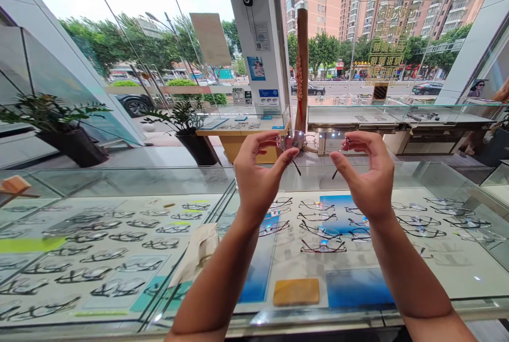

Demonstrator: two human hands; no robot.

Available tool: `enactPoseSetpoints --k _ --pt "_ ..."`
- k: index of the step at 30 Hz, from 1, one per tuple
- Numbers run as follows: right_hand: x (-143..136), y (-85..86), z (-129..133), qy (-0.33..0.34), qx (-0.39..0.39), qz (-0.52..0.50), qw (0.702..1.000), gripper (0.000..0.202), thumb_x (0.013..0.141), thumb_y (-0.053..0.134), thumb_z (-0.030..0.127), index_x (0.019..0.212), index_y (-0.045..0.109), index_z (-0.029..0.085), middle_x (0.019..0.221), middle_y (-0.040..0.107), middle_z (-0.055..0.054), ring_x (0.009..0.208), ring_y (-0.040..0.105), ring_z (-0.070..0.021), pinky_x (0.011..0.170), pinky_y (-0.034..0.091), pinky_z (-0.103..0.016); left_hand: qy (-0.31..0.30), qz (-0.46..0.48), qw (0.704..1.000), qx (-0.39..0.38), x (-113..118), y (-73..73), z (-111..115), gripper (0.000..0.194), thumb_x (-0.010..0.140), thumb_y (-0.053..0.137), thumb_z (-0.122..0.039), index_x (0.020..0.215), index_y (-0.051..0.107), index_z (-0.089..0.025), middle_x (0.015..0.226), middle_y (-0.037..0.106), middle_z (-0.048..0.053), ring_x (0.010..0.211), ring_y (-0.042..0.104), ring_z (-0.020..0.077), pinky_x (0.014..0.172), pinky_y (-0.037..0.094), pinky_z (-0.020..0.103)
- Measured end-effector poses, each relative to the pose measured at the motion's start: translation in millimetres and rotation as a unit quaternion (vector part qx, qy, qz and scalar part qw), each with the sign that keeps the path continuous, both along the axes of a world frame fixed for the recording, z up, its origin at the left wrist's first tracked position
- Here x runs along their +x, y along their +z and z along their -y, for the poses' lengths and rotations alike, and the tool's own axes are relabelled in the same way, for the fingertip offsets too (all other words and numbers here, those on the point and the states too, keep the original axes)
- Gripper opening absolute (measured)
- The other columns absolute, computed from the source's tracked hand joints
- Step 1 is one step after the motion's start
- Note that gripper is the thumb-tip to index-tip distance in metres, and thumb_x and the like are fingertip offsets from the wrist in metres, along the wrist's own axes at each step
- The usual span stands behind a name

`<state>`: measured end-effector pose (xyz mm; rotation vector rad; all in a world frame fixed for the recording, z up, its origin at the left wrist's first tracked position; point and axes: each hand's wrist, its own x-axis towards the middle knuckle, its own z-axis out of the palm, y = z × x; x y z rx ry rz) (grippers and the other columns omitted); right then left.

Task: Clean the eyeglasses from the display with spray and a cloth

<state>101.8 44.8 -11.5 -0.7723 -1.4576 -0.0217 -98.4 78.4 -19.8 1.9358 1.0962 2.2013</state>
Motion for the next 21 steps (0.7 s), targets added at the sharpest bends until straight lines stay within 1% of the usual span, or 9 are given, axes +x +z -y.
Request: enactPoseSetpoints --k 6,8,10,15,18,21 --pt "1 0.9 0 0.002 -0.015 0.004 1.0 0.027 0.091 0.079 0.039 0.112 0.067 0.028 0.102 0.073 -0.001 0.095 0.07 -0.0211 0.09 0.059 -0.042 -0.006 0.013 1.0 0.005 0 1.6 2 0.044 0.08 0.09 -0.052 0.109 0.075 -0.024 0.105 0.079 0.005 0.091 0.073 0.0184 0.081 0.052 0.035" --pt "2 0.7 -2 0.013 -0.021 -0.005 1.0 0.027 0.09 0.079 0.039 0.111 0.067 0.028 0.102 0.073 -0.001 0.095 0.07 -0.0204 0.09 0.058 -0.041 0.0 0.014 1.0 0.015 0 1.5 2 0.043 0.079 0.091 -0.051 0.109 0.075 -0.024 0.104 0.078 0.004 0.09 0.072 0.0181 0.08 0.051 0.034" --pt "3 0.3 -3 0.037 -0.038 -0.019 0.998 0.028 0.09 0.08 0.039 0.111 0.067 0.027 0.102 0.074 -0.001 0.095 0.07 -0.0198 0.091 0.057 -0.041 0.009 0.015 0.999 0.032 0 1.2 3 0.043 0.079 0.092 -0.049 0.108 0.074 -0.023 0.102 0.076 0.004 0.09 0.071 0.0174 0.079 0.051 0.033" --pt "5 -0.5 -9 0.11 -0.1 -0.049 0.988 0.03 0.089 0.08 0.039 0.113 0.068 0.027 0.107 0.075 -0.002 0.102 0.071 -0.0203 0.097 0.058 -0.042 0.062 -0.008 0.995 0.083 0 1.3 5 0.043 0.079 0.092 -0.047 0.107 0.072 -0.022 0.099 0.073 0.002 0.087 0.068 0.0171 0.078 0.05 0.033" --pt "6 -0.6 -11 0.13 -0.122 -0.058 0.982 0.031 0.088 0.081 0.04 0.113 0.069 0.027 0.111 0.077 -0.003 0.106 0.072 -0.0217 0.101 0.058 -0.044 0.098 -0.032 0.988 0.119 0 2.2 6 0.043 0.078 0.093 -0.044 0.108 0.071 -0.021 0.098 0.073 0.002 0.087 0.067 0.0176 0.076 0.05 0.033" --pt "7 -0.8 -13 0.143 -0.13 -0.058 0.979 0.03 0.088 0.081 0.04 0.113 0.069 0.028 0.113 0.077 -0.004 0.109 0.072 -0.0227 0.103 0.057 -0.046 0.12 -0.047 0.981 0.146 1 3.3 8 0.044 0.078 0.093 -0.043 0.109 0.071 -0.02 0.099 0.073 0.003 0.088 0.067 0.0183 0.077 0.051 0.033"
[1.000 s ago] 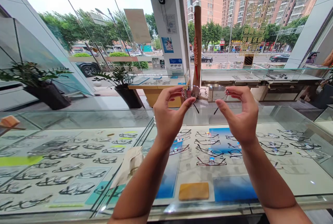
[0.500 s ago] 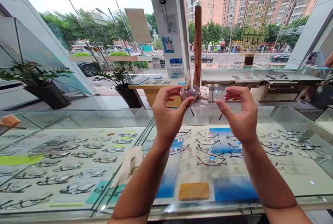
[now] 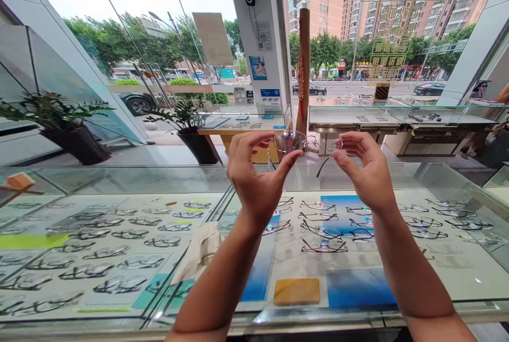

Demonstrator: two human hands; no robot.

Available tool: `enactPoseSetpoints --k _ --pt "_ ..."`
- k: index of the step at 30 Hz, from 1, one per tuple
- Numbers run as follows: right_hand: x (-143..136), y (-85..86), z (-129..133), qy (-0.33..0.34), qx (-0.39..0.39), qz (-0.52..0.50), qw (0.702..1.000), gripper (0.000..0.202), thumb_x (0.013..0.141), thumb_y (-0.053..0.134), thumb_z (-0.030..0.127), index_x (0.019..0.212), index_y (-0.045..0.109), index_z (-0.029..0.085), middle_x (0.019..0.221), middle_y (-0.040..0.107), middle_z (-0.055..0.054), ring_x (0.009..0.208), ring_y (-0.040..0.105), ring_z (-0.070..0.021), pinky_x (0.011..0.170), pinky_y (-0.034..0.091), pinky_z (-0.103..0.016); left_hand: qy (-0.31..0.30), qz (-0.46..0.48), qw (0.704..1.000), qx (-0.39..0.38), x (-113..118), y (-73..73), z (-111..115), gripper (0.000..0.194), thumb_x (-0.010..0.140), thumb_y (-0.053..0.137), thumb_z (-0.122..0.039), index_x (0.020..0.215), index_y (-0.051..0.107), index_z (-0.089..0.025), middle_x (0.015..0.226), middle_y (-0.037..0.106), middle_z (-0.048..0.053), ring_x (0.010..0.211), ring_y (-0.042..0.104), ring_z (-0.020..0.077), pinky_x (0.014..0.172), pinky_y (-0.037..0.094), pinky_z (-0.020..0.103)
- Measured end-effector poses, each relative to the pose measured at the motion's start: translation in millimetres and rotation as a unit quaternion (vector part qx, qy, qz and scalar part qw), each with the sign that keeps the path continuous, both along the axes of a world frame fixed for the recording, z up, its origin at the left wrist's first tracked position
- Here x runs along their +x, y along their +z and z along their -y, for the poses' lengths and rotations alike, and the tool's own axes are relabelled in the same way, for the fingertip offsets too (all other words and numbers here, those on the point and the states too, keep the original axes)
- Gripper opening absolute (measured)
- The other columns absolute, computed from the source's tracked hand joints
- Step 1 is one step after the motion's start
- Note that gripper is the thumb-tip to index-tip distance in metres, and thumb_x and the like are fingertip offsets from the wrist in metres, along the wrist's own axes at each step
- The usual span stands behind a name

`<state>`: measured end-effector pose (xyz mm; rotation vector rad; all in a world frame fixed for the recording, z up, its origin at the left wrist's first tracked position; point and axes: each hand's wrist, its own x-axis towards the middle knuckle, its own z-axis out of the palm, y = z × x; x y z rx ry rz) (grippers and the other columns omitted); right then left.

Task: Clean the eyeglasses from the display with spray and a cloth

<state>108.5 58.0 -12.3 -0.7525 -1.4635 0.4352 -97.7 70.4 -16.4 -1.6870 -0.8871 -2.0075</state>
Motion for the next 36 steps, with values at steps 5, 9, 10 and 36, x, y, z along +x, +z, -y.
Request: enactPoseSetpoints --k 5,9,10,36 --pt "1 -1.0 -3 0.01 -0.003 0.001 1.0 0.029 0.088 0.08 0.04 0.112 0.069 0.029 0.114 0.078 -0.004 0.11 0.072 -0.0229 0.105 0.056 -0.048 0.006 -0.006 1.0 0.022 1 1.0 1 0.045 0.078 0.094 -0.044 0.109 0.071 -0.021 0.101 0.074 0.004 0.091 0.068 0.0198 0.078 0.053 0.034" --pt "1 -1.3 -3 -0.006 0.009 0.005 1.0 0.028 0.088 0.08 0.039 0.112 0.069 0.028 0.113 0.078 -0.003 0.108 0.072 -0.0223 0.103 0.056 -0.046 -0.013 0.006 1.0 0.001 0 0.0 0 0.045 0.077 0.094 -0.043 0.11 0.072 -0.021 0.101 0.074 0.003 0.091 0.068 0.0195 0.079 0.053 0.034" --pt "0 -1.2 -2 -0.017 0.017 0.006 1.0 0.029 0.088 0.08 0.039 0.112 0.069 0.028 0.112 0.078 -0.003 0.107 0.072 -0.022 0.101 0.057 -0.045 -0.026 0.014 0.999 -0.016 0 -0.5 -1 0.045 0.077 0.094 -0.044 0.11 0.072 -0.022 0.101 0.074 0.003 0.091 0.068 0.0191 0.079 0.052 0.034" --pt "-7 4.1 17 -0.255 0.272 0.173 0.912 0.024 0.095 0.077 0.03 0.115 0.065 0.026 0.11 0.078 -0.004 0.104 0.074 -0.0257 0.091 0.058 -0.042 -0.263 0.095 0.933 -0.228 5 -10.9 -21 0.049 0.076 0.093 -0.041 0.117 0.071 -0.025 0.115 0.076 0.005 0.1 0.073 0.0182 0.086 0.054 0.032"
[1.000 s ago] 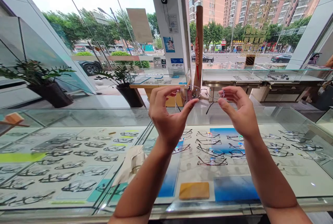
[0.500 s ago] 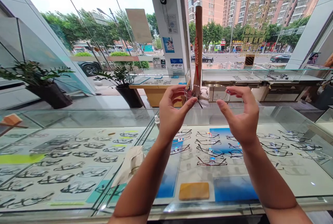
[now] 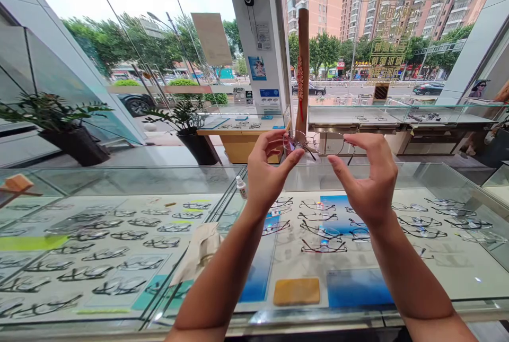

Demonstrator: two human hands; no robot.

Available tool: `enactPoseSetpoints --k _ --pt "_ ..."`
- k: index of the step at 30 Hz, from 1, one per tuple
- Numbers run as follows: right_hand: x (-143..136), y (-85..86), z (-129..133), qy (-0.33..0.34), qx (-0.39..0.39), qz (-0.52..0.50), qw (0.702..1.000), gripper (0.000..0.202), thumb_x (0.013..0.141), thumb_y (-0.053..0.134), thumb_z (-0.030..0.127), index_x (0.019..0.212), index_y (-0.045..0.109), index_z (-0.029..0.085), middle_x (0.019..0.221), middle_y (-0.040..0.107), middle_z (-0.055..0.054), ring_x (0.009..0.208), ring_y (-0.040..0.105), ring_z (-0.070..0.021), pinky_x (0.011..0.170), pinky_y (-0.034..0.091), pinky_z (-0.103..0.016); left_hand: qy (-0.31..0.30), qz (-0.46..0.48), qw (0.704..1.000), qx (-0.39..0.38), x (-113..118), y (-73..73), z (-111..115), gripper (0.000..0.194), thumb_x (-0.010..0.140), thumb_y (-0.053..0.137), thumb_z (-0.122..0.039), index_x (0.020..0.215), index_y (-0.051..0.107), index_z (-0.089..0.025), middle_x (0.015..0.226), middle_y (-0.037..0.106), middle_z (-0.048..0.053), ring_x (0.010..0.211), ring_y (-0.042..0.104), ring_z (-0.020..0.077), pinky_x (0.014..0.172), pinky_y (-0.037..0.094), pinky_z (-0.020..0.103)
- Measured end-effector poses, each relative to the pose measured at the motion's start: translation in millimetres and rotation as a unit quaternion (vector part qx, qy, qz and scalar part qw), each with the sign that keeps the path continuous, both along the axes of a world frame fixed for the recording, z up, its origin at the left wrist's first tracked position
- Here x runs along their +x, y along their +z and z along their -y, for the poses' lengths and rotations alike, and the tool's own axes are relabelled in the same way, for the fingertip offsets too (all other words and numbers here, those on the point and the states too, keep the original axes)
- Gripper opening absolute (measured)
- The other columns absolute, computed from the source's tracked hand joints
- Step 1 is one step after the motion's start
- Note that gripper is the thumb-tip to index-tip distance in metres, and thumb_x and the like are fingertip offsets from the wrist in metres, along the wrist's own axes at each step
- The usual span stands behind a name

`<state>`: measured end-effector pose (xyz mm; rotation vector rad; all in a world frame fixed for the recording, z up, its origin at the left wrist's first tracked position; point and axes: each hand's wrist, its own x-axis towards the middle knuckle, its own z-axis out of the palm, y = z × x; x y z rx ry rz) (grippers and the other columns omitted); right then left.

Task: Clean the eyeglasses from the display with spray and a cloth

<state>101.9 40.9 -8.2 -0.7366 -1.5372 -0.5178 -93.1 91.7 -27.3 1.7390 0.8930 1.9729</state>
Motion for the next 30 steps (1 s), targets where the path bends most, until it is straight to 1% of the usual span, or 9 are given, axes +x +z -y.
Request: enactPoseSetpoints --k 4,7,11,14,17,21,23,26,30 --pt "1 -0.3 0 0.009 -0.012 -0.01 1.0 0.025 0.094 0.077 0.029 0.116 0.065 0.026 0.111 0.077 -0.004 0.105 0.073 -0.0252 0.092 0.058 -0.042 0.051 -0.012 0.998 0.038 1 0.6 2 0.048 0.077 0.092 -0.043 0.117 0.071 -0.025 0.114 0.077 0.006 0.103 0.073 0.0199 0.086 0.053 0.034" --pt "1 -0.3 0 0.022 -0.046 -0.023 0.998 0.025 0.094 0.075 0.029 0.117 0.066 0.027 0.113 0.076 -0.004 0.107 0.072 -0.0261 0.094 0.058 -0.045 0.102 -0.024 0.991 0.087 1 0.9 4 0.049 0.079 0.091 -0.045 0.118 0.069 -0.025 0.116 0.074 0.006 0.106 0.072 0.0213 0.088 0.053 0.035" --pt "1 -0.3 -1 0.053 -0.096 -0.057 0.992 0.024 0.093 0.073 0.03 0.117 0.068 0.029 0.117 0.075 -0.004 0.112 0.07 -0.0272 0.098 0.058 -0.048 0.187 -0.05 0.965 0.176 1 2.3 8 0.049 0.08 0.091 -0.045 0.118 0.068 -0.024 0.114 0.072 0.005 0.106 0.069 0.0226 0.087 0.054 0.037" --pt "2 -0.4 0 0.086 -0.133 -0.089 0.983 0.023 0.094 0.071 0.032 0.116 0.069 0.029 0.117 0.075 -0.004 0.109 0.07 -0.0257 0.096 0.058 -0.047 0.229 -0.067 0.945 0.222 2 3.6 12 0.047 0.081 0.09 -0.044 0.118 0.068 -0.024 0.114 0.071 0.005 0.11 0.066 0.0235 0.088 0.054 0.037" --pt "3 -0.3 1 0.119 -0.154 -0.12 0.973 0.021 0.097 0.068 0.035 0.117 0.071 0.027 0.117 0.076 -0.005 0.106 0.07 -0.0239 0.093 0.058 -0.044 0.238 -0.076 0.937 0.243 2 4.0 15 0.047 0.083 0.09 -0.041 0.121 0.067 -0.024 0.116 0.069 0.005 0.113 0.064 0.0242 0.094 0.054 0.039" --pt "3 -0.3 2 0.134 -0.152 -0.143 0.969 0.02 0.099 0.066 0.036 0.114 0.073 0.026 0.115 0.077 -0.006 0.104 0.071 -0.023 0.092 0.057 -0.044 0.224 -0.067 0.933 0.273 2 3.5 16 0.048 0.082 0.091 -0.035 0.123 0.067 -0.026 0.119 0.067 0.005 0.116 0.063 0.0249 0.104 0.052 0.043" --pt "2 -0.5 2 0.138 -0.146 -0.149 0.968 0.019 0.099 0.066 0.035 0.114 0.073 0.026 0.115 0.077 -0.005 0.103 0.071 -0.0225 0.093 0.057 -0.044 0.223 -0.061 0.931 0.281 2 3.1 16 0.048 0.082 0.091 -0.034 0.123 0.067 -0.026 0.119 0.067 0.005 0.116 0.064 0.0253 0.105 0.053 0.044" --pt "2 -0.5 2 0.142 -0.133 -0.153 0.969 0.017 0.099 0.065 0.033 0.112 0.074 0.026 0.113 0.078 -0.004 0.104 0.072 -0.0222 0.093 0.058 -0.043 0.235 -0.057 0.932 0.272 3 2.5 16 0.048 0.081 0.091 -0.038 0.121 0.067 -0.026 0.118 0.068 0.006 0.115 0.064 0.0259 0.103 0.054 0.045" --pt "1 0.5 4 0.126 -0.124 -0.158 0.972 0.015 0.1 0.064 0.032 0.109 0.075 0.026 0.109 0.079 -0.004 0.102 0.073 -0.0223 0.091 0.058 -0.043 0.244 -0.055 0.933 0.259 3 2.4 16 0.048 0.082 0.09 -0.042 0.121 0.067 -0.026 0.118 0.068 0.006 0.115 0.065 0.0261 0.104 0.055 0.046"
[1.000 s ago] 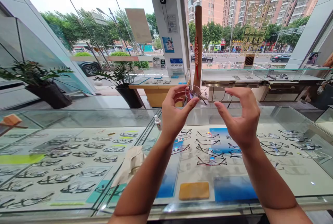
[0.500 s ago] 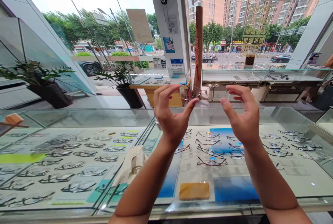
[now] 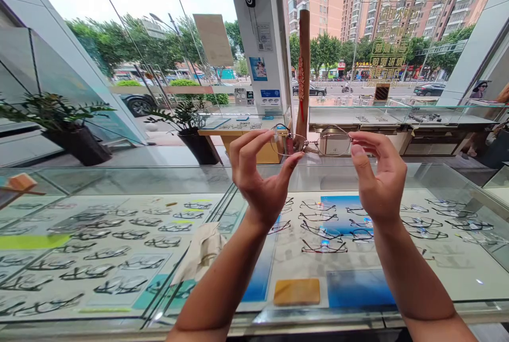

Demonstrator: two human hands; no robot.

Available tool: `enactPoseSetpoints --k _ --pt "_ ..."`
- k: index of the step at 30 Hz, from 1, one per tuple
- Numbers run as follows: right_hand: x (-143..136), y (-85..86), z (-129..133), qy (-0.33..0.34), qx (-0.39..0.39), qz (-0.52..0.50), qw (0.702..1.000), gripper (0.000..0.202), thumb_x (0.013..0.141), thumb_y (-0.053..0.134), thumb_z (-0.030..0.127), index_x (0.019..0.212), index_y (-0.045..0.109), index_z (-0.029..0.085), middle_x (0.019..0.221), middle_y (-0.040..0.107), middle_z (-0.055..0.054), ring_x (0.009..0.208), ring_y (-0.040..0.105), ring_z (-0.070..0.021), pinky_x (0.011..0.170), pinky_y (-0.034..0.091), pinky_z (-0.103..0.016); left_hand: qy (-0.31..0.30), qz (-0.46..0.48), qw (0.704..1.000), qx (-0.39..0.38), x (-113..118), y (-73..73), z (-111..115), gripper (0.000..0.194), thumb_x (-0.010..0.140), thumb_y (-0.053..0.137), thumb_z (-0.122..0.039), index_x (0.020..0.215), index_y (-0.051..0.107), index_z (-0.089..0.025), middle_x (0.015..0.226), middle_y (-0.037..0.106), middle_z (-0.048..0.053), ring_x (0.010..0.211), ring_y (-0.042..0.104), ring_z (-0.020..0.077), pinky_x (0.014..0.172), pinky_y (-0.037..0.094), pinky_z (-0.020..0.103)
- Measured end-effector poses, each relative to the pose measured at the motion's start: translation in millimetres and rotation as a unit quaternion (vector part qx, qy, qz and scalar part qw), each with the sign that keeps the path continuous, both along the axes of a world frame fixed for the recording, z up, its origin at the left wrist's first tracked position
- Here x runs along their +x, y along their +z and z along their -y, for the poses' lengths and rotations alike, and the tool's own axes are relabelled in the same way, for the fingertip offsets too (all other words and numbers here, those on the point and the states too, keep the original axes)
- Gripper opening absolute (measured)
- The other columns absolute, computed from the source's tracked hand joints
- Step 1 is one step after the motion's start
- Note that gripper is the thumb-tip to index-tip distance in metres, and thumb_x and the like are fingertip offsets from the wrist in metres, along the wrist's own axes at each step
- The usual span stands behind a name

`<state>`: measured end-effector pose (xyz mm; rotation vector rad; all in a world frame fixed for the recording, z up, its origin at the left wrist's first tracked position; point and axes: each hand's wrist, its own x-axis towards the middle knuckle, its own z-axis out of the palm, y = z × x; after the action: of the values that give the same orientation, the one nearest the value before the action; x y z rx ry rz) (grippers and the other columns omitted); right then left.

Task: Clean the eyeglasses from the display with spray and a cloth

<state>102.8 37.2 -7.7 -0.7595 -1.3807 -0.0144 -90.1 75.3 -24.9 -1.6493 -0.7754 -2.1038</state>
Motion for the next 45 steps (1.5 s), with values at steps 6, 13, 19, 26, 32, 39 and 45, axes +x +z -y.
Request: enactPoseSetpoints --k 6,13,19,26,32,39,45 --pt "-1 0.6 0 0.003 -0.002 -0.015 1.0 0.012 0.1 0.065 0.032 0.105 0.074 0.026 0.106 0.08 -0.003 0.101 0.074 -0.0221 0.089 0.059 -0.042 -0.006 0.0 1.0 -0.01 2 1.9 7 0.048 0.08 0.091 -0.041 0.12 0.07 -0.026 0.113 0.07 0.005 0.11 0.067 0.0249 0.1 0.057 0.044" --pt "1 0.6 -2 0.059 -0.028 -0.058 0.996 0.011 0.099 0.067 0.033 0.103 0.074 0.025 0.102 0.079 -0.003 0.096 0.074 -0.0205 0.089 0.06 -0.041 -0.014 0.009 0.999 -0.043 5 2.7 14 0.049 0.08 0.091 -0.042 0.121 0.069 -0.026 0.111 0.07 0.005 0.106 0.067 0.0243 0.092 0.056 0.042" --pt "1 2.8 3 0.112 -0.013 -0.085 0.99 0.006 0.097 0.071 0.03 0.098 0.074 0.025 0.099 0.079 -0.002 0.094 0.075 -0.0194 0.089 0.062 -0.04 -0.093 0.006 0.994 -0.058 3 -1.2 -1 0.05 0.081 0.09 -0.042 0.123 0.067 -0.027 0.117 0.07 0.006 0.111 0.067 0.0238 0.094 0.056 0.04" --pt "0 1.7 7 0.121 -0.011 -0.07 0.99 0.009 0.098 0.071 0.035 0.1 0.072 0.026 0.099 0.079 -0.002 0.095 0.076 -0.0195 0.089 0.064 -0.04 -0.178 0.034 0.978 -0.103 9 -7.0 -11 0.051 0.083 0.088 -0.047 0.124 0.065 -0.026 0.12 0.069 0.007 0.113 0.071 0.0227 0.099 0.059 0.039" --pt "0 1.6 4 0.126 -0.016 -0.09 0.988 0.012 0.096 0.072 0.038 0.098 0.071 0.026 0.095 0.079 -0.002 0.092 0.077 -0.02 0.087 0.064 -0.04 -0.18 0.036 0.977 -0.111 10 -6.6 -7 0.05 0.083 0.088 -0.049 0.122 0.067 -0.025 0.118 0.069 0.007 0.107 0.07 0.0214 0.097 0.059 0.038" --pt "5 1.9 -6 0.127 -0.048 -0.11 0.985 0.014 0.096 0.071 0.038 0.091 0.067 0.025 0.089 0.079 -0.002 0.082 0.075 -0.0188 0.078 0.064 -0.038 -0.119 0.038 0.982 -0.145 9 -3.1 11 0.045 0.081 0.09 -0.045 0.116 0.07 -0.025 0.104 0.067 0.003 0.093 0.063 0.0183 0.086 0.054 0.035" --pt "8 0.2 -14 0.144 -0.08 -0.089 0.982 0.009 0.095 0.07 0.032 0.09 0.07 0.024 0.087 0.078 -0.001 0.08 0.074 -0.0173 0.077 0.064 -0.037 -0.049 0.017 0.993 -0.108 10 3.5 22 0.045 0.081 0.09 -0.044 0.116 0.069 -0.025 0.106 0.067 0.003 0.096 0.062 0.0195 0.083 0.052 0.035"
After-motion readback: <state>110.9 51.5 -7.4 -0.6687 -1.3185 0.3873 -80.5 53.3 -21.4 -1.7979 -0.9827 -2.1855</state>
